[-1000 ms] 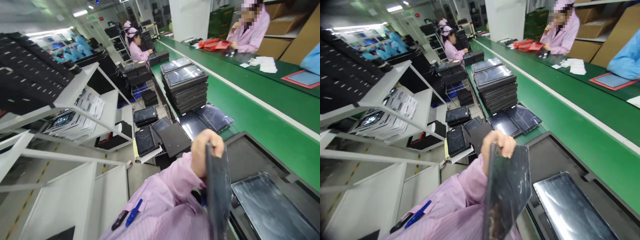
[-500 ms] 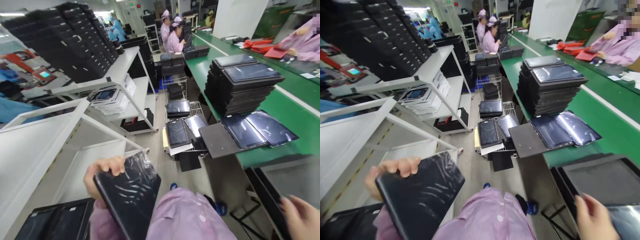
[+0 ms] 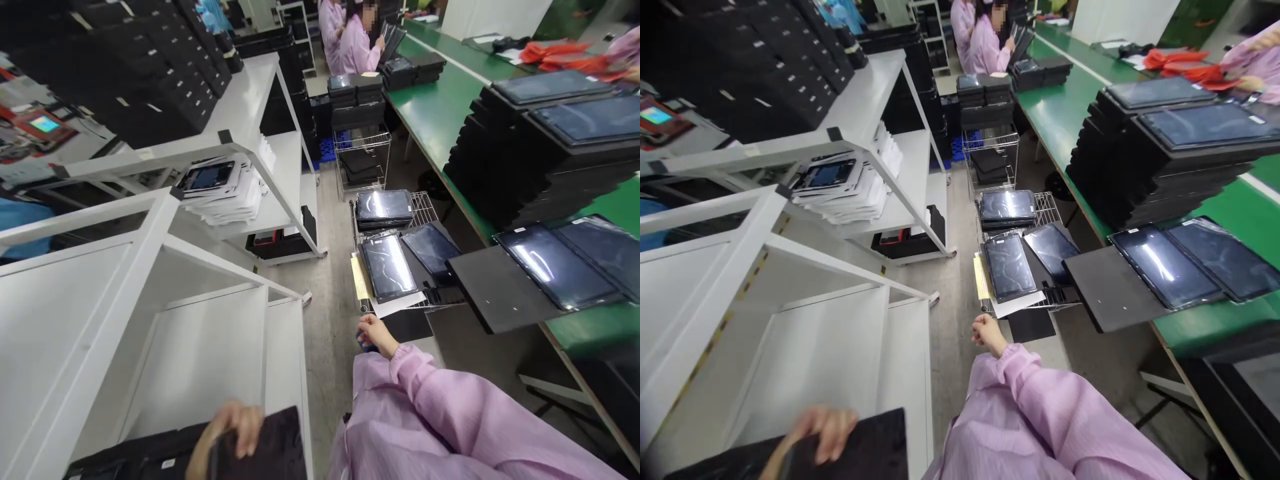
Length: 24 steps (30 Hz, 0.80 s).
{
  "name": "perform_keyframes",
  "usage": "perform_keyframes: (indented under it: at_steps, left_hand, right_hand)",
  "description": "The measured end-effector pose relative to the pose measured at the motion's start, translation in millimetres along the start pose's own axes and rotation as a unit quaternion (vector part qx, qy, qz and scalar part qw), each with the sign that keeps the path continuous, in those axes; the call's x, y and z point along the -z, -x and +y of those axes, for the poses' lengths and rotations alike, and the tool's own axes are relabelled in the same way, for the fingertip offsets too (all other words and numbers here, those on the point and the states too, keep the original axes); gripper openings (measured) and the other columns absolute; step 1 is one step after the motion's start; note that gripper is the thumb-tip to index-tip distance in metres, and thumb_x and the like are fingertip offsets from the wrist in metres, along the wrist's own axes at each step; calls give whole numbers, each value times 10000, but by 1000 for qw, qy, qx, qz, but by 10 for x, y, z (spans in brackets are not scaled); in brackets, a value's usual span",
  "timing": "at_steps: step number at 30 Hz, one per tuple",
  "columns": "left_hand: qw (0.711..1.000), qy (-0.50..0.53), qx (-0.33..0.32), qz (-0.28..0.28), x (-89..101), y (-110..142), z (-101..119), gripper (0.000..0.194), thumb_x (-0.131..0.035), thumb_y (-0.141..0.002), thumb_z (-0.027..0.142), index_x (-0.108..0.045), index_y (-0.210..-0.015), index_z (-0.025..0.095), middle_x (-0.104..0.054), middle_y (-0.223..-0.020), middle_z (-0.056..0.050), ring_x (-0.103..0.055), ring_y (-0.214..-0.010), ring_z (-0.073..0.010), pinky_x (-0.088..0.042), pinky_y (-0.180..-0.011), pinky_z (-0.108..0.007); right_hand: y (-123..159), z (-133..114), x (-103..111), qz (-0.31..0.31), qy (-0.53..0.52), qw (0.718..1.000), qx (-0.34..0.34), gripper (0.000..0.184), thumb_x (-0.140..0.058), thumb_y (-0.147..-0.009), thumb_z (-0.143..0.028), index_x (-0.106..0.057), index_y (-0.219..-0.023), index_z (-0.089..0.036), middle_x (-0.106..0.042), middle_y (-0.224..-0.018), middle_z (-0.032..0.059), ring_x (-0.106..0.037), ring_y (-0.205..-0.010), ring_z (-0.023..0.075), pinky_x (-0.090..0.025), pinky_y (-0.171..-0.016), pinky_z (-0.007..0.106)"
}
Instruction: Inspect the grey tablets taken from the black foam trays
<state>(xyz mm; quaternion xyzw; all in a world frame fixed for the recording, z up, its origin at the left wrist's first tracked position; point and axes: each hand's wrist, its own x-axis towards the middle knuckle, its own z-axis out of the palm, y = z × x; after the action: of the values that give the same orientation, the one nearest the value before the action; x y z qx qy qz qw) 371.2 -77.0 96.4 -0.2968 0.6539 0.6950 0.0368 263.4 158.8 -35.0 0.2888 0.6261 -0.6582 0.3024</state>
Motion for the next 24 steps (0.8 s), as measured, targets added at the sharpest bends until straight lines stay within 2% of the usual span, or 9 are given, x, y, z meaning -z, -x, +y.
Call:
perform_keyframes:
  at_steps: [2,3,5,9,12,15,18,21,24]
  left_hand:
    - [997,24,43,-59,-256,-436,-143,385,-588,-634,605,-515,-485,258,-268,-256,57,-298,-278,-116,-280,-406,-291]
    - [990,34,81,-110,-414,-675,-205,320,-619,-616,591,-585,-602,273,-263,-267,80,-283,-260,-101,-258,-395,-266]
    - [974,17,152,-168,-756,-1173,-312,343,-680,-577,552,-596,-722,253,-317,-310,105,-282,-229,-81,-228,-363,-231]
    - [944,-57,256,-199,-1415,-2112,-511,329,-661,-688,470,-558,-871,217,-454,-418,98,-357,-218,-77,-192,-310,-196]
    - [923,-108,307,-205,-1818,-2657,-687,406,-631,-749,434,-510,-1023,160,-466,-428,94,-382,-212,-83,-166,-286,-186]
    - [913,-143,323,-205,-2107,-3035,-858,371,-608,-784,403,-495,-1026,145,-448,-420,102,-361,-213,-63,-171,-283,-175]
    - [903,-171,326,-223,-2291,-3275,-971,225,-609,-783,346,-517,-860,156,-427,-390,102,-329,-213,-51,-179,-280,-173]
    - [892,-195,320,-254,-2393,-3417,-1018,172,-611,-754,275,-491,-685,171,-391,-352,104,-300,-217,-44,-186,-279,-174]
    - [881,-219,310,-283,-2424,-3507,-1029,183,-606,-715,238,-471,-606,180,-380,-343,103,-299,-232,-40,-202,-291,-176]
  right_hand:
    - [-189,-28,-125,-5,-8,1000,-10,115,-511,-726,-101,-435,-755,-183,-532,-587,-69,-497,-410,68,-346,-375,169]
    - [-281,-37,-164,-4,-10,1000,-12,115,-512,-724,-104,-442,-766,-184,-536,-592,-68,-500,-411,71,-346,-375,171]
    - [-471,-52,-192,7,-11,1000,-12,112,-507,-706,-120,-448,-770,-191,-538,-593,-66,-510,-414,79,-344,-374,175]
    - [-881,-82,-96,58,1,998,1,71,-473,-703,-157,-456,-751,-206,-517,-580,-64,-527,-444,98,-352,-395,186]
    - [-1166,-121,-41,93,22,995,20,29,-454,-723,-194,-472,-711,-215,-527,-570,-52,-526,-451,116,-399,-436,221]
    - [-1408,-180,-91,123,51,990,50,75,-459,-745,-233,-504,-686,-223,-560,-570,-29,-571,-524,154,-477,-564,278]
    - [-1634,-235,-197,165,79,980,82,113,-455,-767,-245,-556,-726,-215,-642,-717,37,-631,-740,204,-490,-755,330]
    - [-1842,-244,-287,213,102,967,93,177,-437,-783,-236,-605,-809,-189,-676,-872,101,-637,-865,236,-476,-832,363]
    - [-1999,-198,-351,257,117,955,90,235,-426,-803,-234,-633,-891,-167,-691,-912,125,-651,-862,244,-491,-819,374]
